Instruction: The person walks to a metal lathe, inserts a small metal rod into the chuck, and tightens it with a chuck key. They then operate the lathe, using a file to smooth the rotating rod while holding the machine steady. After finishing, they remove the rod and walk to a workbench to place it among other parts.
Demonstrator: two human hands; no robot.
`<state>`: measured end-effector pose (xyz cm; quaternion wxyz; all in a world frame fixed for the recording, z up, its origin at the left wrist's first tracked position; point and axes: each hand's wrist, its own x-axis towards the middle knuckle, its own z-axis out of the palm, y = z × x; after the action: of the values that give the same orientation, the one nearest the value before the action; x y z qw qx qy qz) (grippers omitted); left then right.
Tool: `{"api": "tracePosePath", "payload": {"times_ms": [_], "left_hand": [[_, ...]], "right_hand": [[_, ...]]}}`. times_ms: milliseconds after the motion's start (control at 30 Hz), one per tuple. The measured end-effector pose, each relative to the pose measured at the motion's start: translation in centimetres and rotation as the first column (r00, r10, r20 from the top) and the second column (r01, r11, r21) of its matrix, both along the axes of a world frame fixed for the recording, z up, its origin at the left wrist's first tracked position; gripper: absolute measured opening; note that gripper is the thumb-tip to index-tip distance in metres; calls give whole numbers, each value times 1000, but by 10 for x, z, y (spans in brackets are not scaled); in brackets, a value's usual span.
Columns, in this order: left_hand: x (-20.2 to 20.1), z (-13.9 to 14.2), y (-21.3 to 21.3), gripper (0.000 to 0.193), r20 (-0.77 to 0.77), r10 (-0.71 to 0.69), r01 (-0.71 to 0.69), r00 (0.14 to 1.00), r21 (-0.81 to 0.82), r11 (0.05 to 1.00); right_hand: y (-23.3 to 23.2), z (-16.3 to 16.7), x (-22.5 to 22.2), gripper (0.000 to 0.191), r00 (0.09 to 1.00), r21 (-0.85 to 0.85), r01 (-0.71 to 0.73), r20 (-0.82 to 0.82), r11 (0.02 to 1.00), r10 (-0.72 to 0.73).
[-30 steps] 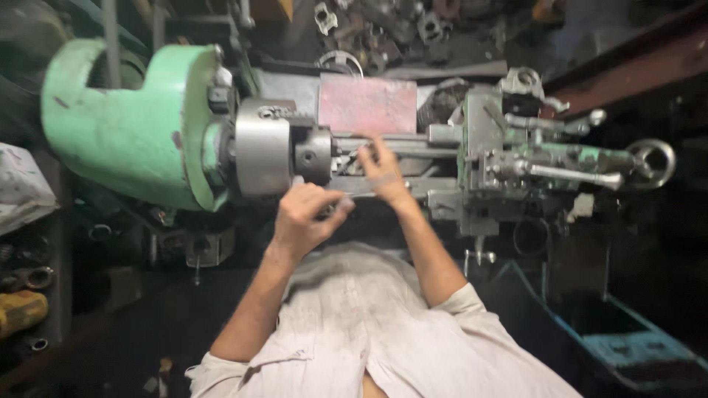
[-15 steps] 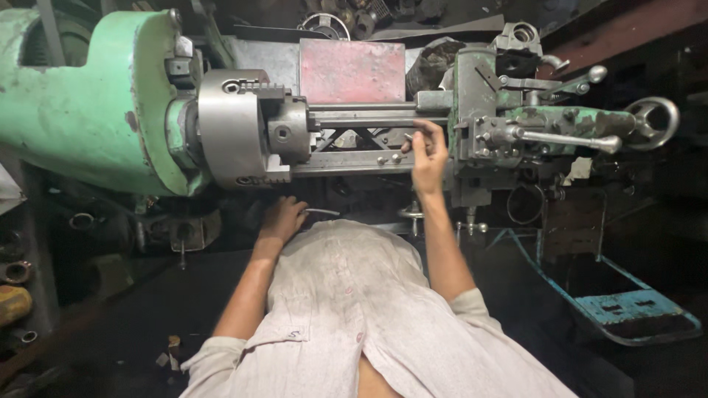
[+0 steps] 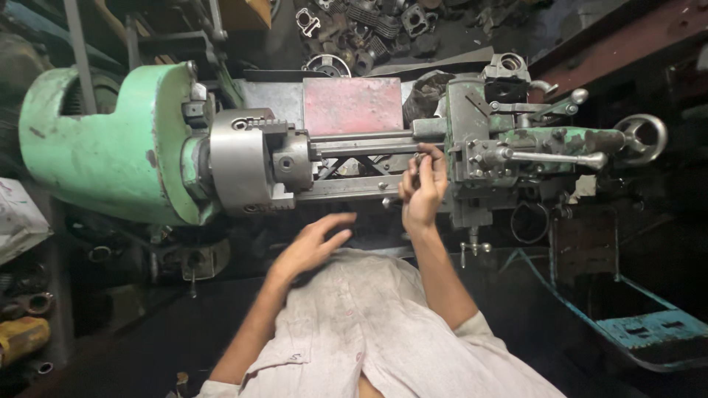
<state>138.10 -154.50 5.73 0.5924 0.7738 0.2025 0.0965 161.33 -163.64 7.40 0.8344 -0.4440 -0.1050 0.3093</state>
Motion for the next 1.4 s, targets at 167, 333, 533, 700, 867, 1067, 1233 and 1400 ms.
{"api": "tracePosePath", "payload": {"times_ms": [167,333,533,700,867,1067,1233,1400], "left_hand": [[41,16,-12,37,153,164,-47,975,-574,818],[42,4,-12,30,30,224,-157,974,-623,766],[31,21,3,23,-7,417,-387,909,-389,836],[34,28,14,21,86,455,-381,887,-421,823],[31,24,11,20,80,470,-411,879,-375,831],[35,27,10,18,110,442,-369,890,-392,842],[36,42,17,21,145,342,-306,928,-223,925],[32,66,17,24,118,188,-192,975,28,981]], "right_hand": [[6,41,-40,29,962,12,-269,44,963,268],[15,43,-27,26,898,-222,-233,325,947,297],[4,48,-6,19,774,-561,-331,298,759,558],[4,35,-30,18,716,-500,-426,323,754,619],[8,24,-39,18,806,-517,-379,225,768,548],[6,21,-26,19,731,-555,-391,297,734,614],[3,31,-13,17,661,-609,-411,314,679,682],[-6,61,-8,19,459,-758,-290,425,584,780]]}}
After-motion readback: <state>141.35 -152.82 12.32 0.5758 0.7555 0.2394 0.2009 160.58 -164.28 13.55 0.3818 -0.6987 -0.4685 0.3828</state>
